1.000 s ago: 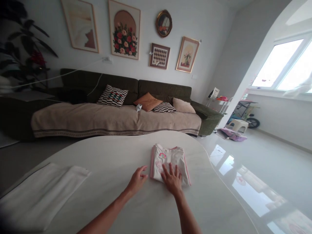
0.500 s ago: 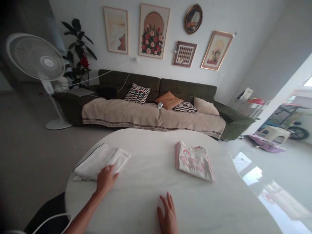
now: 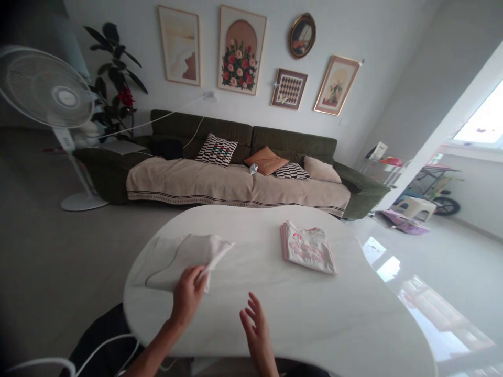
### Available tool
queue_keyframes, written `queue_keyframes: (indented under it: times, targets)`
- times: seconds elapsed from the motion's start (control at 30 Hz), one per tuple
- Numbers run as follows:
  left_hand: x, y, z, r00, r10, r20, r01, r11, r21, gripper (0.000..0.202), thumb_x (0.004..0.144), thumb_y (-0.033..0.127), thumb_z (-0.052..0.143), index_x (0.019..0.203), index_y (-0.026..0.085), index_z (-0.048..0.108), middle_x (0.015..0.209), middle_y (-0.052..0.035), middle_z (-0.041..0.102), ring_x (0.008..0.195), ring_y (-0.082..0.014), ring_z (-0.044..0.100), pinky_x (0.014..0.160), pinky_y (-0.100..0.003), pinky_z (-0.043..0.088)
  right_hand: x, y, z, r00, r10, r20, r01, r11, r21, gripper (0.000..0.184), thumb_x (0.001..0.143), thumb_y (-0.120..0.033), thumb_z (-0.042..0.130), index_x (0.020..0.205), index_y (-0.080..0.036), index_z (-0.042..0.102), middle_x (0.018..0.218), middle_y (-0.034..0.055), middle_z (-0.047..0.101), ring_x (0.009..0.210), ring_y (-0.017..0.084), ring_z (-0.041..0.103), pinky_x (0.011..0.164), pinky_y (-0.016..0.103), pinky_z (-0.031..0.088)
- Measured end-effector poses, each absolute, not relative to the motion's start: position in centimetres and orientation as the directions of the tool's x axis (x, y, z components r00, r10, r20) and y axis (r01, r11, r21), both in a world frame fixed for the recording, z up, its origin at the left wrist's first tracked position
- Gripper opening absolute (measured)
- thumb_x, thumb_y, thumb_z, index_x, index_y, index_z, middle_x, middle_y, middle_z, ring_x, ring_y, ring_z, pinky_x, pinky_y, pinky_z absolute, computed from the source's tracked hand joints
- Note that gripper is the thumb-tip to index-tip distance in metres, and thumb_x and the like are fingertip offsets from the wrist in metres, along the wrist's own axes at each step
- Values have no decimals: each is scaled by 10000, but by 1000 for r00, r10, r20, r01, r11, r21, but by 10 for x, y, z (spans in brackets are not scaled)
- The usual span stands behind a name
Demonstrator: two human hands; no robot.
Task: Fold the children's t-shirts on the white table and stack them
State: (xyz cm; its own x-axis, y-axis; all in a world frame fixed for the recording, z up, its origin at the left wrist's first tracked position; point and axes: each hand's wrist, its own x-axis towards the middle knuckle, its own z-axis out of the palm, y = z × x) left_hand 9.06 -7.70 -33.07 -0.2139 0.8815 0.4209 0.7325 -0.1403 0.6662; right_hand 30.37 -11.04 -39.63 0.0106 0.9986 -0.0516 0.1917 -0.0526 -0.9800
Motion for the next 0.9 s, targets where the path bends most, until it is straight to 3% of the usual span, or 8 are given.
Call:
queue_keyframes:
  times: [0.07,0.17,0.27,0.4,0.53,0.63,0.8,0.9]
  targets:
    - [114,-114,-322,173,954,246,639,-299,709,278,793,325,480,1020,227,607,952,-44,623,872,-172,567,784,-247,433,290,-110,-374,78,985,-154,-50,-150,-987,675,728,-590,485,1291,-240,360,1180,99,554,985,225,577,742,327,494]
    - [134,-147,-318,648,762,19,455,-406,793,332,719,334,574,1044,276,607,1017,11,631,923,-164,577,825,-235,437,287,-110,-360,260,950,-171,-111,-146,-983,611,610,-583,611,1038,-148,576,879,71,664,825,236,603,686,311,482]
    - [137,-138,-321,544,839,16,514,-348,784,415,743,255,517,1158,247,535,1190,-18,545,1098,-184,488,969,-302,356,303,-117,-367,285,946,-158,-56,-148,-987,510,522,-546,681,792,-117,629,684,58,653,706,234,582,649,331,471]
    - [143,-96,-318,462,869,178,575,-447,685,632,691,160,501,1303,219,352,1366,-56,347,1258,-221,285,1051,-414,225,325,-132,-367,169,978,-121,-31,-118,-993,454,536,-479,706,807,-121,639,755,67,664,716,223,576,667,331,466]
    - [155,-80,-291,634,763,125,572,-572,587,404,716,241,530,1119,278,527,1101,-32,584,1043,-211,502,1027,-501,161,340,-142,-338,13,1000,12,124,10,-992,368,646,-430,653,853,-126,641,783,69,665,735,218,578,683,314,464]
    - [152,-85,-274,612,783,112,625,-565,538,179,796,282,454,858,235,615,880,-21,630,851,-162,563,1008,-479,184,357,-150,-307,1,991,130,228,127,-965,391,707,-396,605,1008,-147,591,949,82,647,876,230,572,776,310,454]
    - [124,-95,-271,552,819,156,700,-556,448,243,828,264,411,689,209,603,755,2,596,793,-148,545,996,-495,148,387,-171,-247,-99,972,212,538,232,-810,528,748,-264,532,1261,-237,409,1250,63,491,1148,215,443,946,319,366]
    - [111,-97,-271,520,837,170,720,-536,440,274,835,267,402,656,202,600,729,1,568,772,-152,532,972,-481,200,396,-181,-209,-264,954,143,719,294,-630,461,750,-178,470,1201,-270,487,1171,63,547,1082,199,506,900,296,403]
